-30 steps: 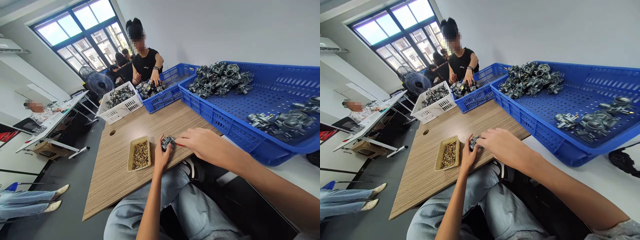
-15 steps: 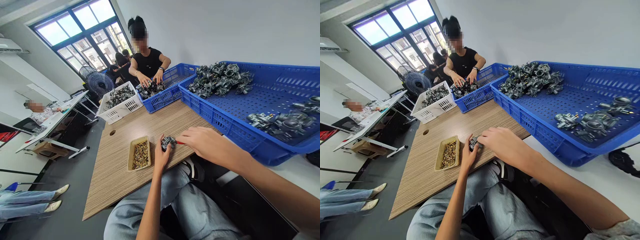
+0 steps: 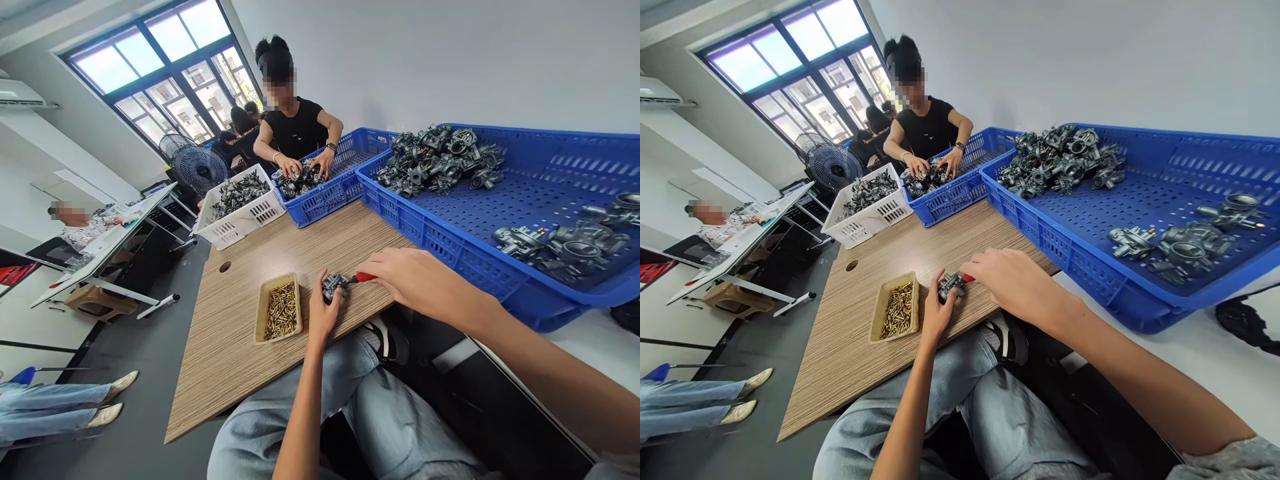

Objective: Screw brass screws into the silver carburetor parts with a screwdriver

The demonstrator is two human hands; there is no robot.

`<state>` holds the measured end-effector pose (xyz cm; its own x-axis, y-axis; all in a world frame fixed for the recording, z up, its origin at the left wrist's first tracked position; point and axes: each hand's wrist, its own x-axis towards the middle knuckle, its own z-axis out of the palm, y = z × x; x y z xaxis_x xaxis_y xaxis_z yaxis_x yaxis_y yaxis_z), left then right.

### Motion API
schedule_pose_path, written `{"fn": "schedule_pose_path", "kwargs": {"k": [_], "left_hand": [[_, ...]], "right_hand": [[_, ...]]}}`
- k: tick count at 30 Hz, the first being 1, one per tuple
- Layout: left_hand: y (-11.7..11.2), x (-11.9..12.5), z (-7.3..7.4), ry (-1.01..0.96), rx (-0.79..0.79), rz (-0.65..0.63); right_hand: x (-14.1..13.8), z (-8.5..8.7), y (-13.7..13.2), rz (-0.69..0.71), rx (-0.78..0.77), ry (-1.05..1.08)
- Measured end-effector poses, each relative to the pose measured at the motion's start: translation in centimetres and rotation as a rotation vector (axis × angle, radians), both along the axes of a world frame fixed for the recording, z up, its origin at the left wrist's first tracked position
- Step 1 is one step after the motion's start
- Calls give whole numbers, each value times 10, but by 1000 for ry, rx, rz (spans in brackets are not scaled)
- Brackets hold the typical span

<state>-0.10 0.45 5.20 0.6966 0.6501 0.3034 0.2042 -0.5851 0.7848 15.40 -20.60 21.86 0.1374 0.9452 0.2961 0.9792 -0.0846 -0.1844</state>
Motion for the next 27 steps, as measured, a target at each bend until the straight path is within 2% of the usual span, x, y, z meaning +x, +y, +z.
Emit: {"fn": "schedule_pose_path", "kwargs": {"k": [27], "left_hand": [[-2,0,2,-5,-35,0]], "right_hand": [[37,-12,4,-70,13,213]]}}
